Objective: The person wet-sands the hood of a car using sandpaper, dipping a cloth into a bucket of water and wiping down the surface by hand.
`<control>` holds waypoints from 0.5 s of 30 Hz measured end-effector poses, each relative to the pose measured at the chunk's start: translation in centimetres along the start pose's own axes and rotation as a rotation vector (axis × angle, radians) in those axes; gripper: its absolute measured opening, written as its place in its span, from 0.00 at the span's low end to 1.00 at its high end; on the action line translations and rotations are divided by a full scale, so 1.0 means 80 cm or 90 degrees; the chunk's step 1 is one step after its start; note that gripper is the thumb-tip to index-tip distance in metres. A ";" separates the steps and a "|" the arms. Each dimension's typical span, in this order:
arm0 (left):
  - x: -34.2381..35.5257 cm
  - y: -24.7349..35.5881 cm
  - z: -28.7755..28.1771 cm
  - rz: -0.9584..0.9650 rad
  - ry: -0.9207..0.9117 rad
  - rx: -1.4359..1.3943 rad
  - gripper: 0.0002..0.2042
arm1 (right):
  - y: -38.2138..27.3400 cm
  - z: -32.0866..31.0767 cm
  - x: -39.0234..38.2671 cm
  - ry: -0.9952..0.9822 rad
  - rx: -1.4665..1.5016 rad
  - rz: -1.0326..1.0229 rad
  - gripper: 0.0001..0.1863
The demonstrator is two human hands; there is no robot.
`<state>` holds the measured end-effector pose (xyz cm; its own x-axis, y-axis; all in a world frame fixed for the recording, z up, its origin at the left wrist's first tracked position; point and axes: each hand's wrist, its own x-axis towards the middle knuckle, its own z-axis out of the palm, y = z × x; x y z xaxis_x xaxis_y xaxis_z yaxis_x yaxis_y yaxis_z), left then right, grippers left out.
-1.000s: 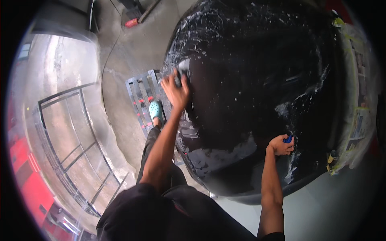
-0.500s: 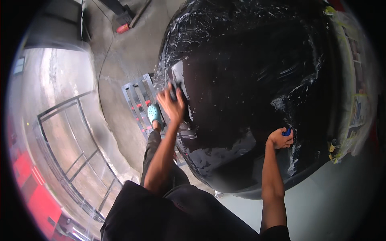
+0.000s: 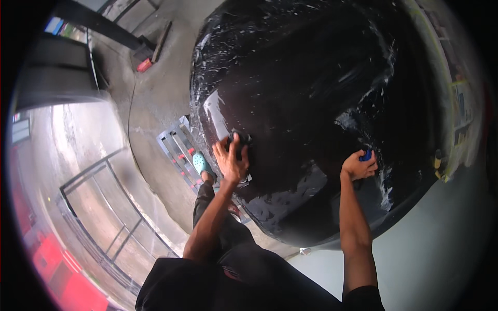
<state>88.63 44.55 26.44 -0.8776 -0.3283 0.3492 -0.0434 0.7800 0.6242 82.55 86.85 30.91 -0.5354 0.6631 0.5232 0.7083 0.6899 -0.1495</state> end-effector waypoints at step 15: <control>0.117 0.091 0.079 0.217 -0.003 0.161 0.26 | -0.004 0.002 -0.001 0.127 0.114 -0.071 0.20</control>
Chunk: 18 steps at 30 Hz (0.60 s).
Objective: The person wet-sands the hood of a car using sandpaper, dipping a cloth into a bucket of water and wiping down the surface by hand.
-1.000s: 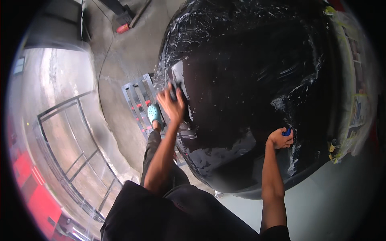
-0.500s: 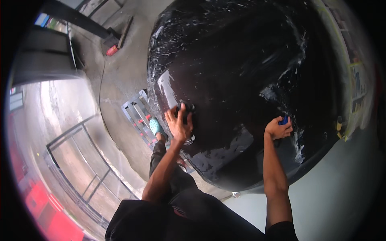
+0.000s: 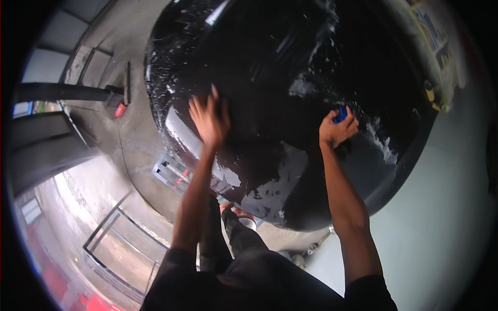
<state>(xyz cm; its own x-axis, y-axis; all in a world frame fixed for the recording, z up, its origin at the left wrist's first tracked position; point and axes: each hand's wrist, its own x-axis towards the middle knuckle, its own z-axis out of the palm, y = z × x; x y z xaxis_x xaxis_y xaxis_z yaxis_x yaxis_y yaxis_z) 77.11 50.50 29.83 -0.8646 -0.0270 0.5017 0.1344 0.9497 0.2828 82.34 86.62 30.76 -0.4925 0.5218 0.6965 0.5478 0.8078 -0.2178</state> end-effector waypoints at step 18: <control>0.006 0.178 0.039 0.318 -0.087 -0.257 0.26 | -0.103 -0.028 0.016 -0.226 0.352 0.328 0.25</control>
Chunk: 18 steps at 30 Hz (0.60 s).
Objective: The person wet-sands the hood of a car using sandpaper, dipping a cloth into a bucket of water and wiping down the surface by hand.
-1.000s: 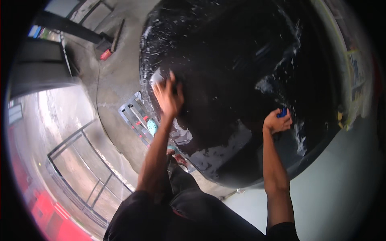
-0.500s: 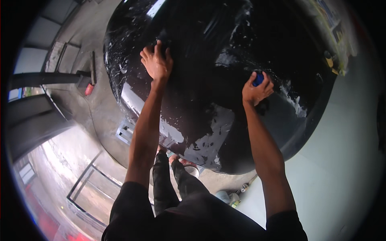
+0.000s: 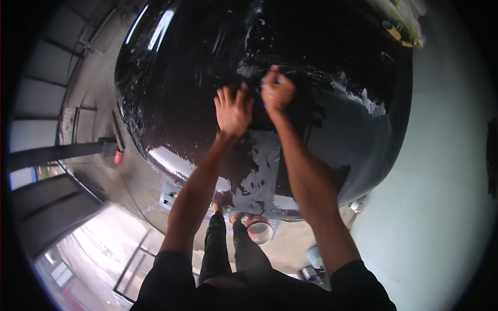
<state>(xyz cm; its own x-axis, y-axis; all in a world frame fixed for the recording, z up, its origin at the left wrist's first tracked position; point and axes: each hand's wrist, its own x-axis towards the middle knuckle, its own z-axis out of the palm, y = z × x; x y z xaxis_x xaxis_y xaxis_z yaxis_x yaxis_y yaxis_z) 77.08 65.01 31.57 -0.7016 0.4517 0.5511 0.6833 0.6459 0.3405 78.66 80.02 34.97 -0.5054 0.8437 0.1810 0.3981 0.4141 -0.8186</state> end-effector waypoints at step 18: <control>0.194 -0.013 0.083 -0.002 0.039 0.035 0.19 | 0.201 -0.189 0.170 0.292 -0.402 -0.077 0.23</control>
<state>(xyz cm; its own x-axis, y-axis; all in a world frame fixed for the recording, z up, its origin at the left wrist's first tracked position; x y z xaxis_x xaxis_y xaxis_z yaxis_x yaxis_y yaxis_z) 64.11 75.44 34.72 -0.6890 0.4125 0.5959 0.6677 0.6811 0.3005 89.73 103.31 32.52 -0.2617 0.7805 0.5677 0.7894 0.5115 -0.3394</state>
